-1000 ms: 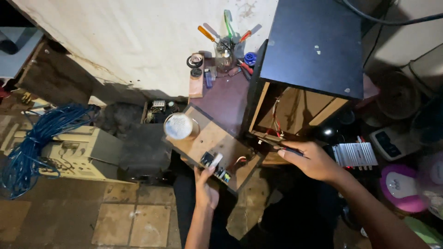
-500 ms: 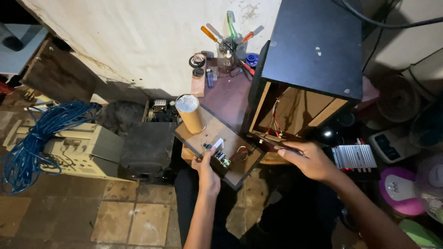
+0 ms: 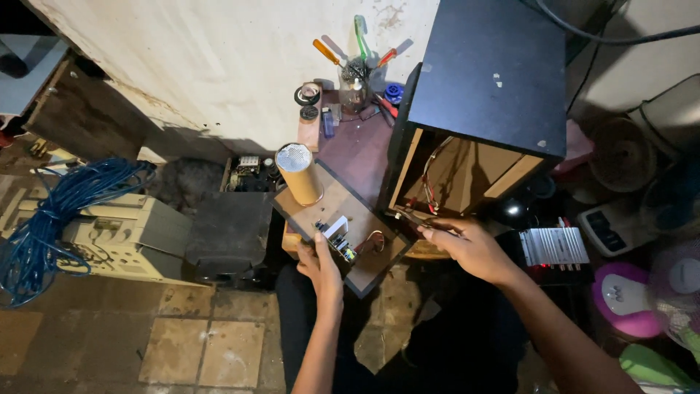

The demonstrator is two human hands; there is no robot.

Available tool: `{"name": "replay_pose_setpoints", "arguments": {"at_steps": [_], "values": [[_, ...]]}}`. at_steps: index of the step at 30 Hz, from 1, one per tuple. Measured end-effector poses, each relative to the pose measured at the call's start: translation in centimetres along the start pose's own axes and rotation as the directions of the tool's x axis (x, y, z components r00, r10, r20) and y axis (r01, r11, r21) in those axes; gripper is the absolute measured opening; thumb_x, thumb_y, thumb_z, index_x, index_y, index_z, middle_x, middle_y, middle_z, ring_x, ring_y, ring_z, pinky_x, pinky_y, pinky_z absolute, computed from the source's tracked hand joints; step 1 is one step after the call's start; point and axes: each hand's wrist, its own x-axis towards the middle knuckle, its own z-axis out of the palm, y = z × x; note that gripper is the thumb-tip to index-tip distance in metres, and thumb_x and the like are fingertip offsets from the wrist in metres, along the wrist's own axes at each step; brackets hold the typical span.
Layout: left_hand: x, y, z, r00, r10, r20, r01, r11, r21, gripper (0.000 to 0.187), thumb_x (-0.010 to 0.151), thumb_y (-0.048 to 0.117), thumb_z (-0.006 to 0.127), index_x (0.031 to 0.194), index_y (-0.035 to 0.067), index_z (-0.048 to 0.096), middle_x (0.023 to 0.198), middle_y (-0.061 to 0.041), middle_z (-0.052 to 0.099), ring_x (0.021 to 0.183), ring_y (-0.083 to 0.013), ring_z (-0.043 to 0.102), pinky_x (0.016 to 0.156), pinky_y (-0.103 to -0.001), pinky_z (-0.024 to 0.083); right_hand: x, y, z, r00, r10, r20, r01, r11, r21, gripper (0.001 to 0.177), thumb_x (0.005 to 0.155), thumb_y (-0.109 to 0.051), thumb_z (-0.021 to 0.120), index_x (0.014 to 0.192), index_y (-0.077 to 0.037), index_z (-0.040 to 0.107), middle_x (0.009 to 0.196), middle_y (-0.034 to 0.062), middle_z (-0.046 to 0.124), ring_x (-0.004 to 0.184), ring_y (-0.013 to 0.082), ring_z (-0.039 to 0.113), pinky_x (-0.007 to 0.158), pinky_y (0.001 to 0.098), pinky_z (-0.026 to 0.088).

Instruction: The person is working on an electronic device with a cylindrical component, likely a speaker, mounted on a wooden board. They use a screwdriver to adjust connections on a circuit board and later use pliers to strip the insulation from wires.

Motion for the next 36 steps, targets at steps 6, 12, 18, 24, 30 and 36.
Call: {"name": "replay_pose_setpoints", "arguments": {"at_steps": [6,12,18,24,30,36], "values": [[0.3,-1.4,-0.4,0.884,0.368,-0.287,-0.373,0.927,0.042,0.073,0.1,0.038,0.06,0.157,0.005,0.03,0.148,-0.025,0.027,0.143,-0.0487,0.03,0.119,-0.057,0.018,0.8,0.9,-0.1,1.0,-0.023,0.021,0.023,1.0,-0.008,0.022,0.087,-0.02,0.073,0.084,0.0,0.081,0.065,0.0157,0.069,0.052,0.0224,0.059,0.054,0.0349,0.047],[-2.2,3.2,2.1,0.161,0.986,0.033,-0.954,0.147,0.263,0.027,0.076,0.027,0.089,0.096,0.016,0.074,0.095,-0.001,0.073,0.091,-0.0241,0.069,0.088,-0.039,0.045,1.5,2.9,0.2,1.0,-0.006,0.025,0.005,0.999,0.051,0.028,0.083,-0.016,0.074,0.103,0.003,0.082,0.076,0.0196,0.077,0.064,0.025,0.068,0.052,0.0341,0.051],[-1.7,4.7,4.7,0.103,0.983,0.151,-0.973,0.068,0.222,0.016,0.078,0.016,0.088,0.085,0.017,0.074,0.086,0.003,0.074,0.083,-0.0206,0.072,0.094,-0.042,0.043,2.3,2.9,-0.4,0.994,-0.086,0.062,0.084,0.996,0.029,0.029,0.087,-0.018,0.072,0.108,-0.002,0.082,0.079,0.0162,0.078,0.066,0.0223,0.068,0.049,0.032,0.054],[-1.4,5.2,4.6,0.048,0.987,0.155,-0.977,0.014,0.212,0.011,0.081,0.016,0.085,0.085,0.022,0.077,0.085,0.004,0.076,0.081,-0.0186,0.074,0.096,-0.042,0.046,2.9,2.7,-0.5,0.993,-0.09,0.072,0.091,0.996,-0.011,0.024,0.086,-0.019,0.071,0.101,-0.006,0.084,0.066,0.0118,0.07,0.054,0.0181,0.06,0.046,0.0293,0.049],[-2.1,5.6,4.8,0.292,0.938,0.187,-0.953,0.269,0.136,0.008,0.085,0.017,0.082,0.081,0.017,0.075,0.079,0.0,0.076,0.077,-0.0245,0.073,0.077,-0.038,0.051,2.0,0.4,-0.3,0.997,-0.077,0.019,0.078,0.996,-0.036,0.025,0.085,-0.015,0.074,0.106,-0.008,0.084,0.078,0.0122,0.079,0.069,0.0181,0.068,0.058,0.0316,0.057],[-2.4,7.3,4.7,0.902,0.187,0.388,-0.099,0.967,-0.236,0.017,0.08,0.015,0.081,0.092,0.003,0.078,0.076,-0.007,0.073,0.067,-0.0116,0.065,0.058,-0.022,0.054,2.9,6.3,-0.2,0.962,-0.267,-0.053,0.248,0.941,-0.232,0.033,0.085,-0.024,0.081,0.117,-0.017,0.081,0.097,0.0071,0.083,0.086,0.0181,0.077,0.072,0.0325,0.06]]}}
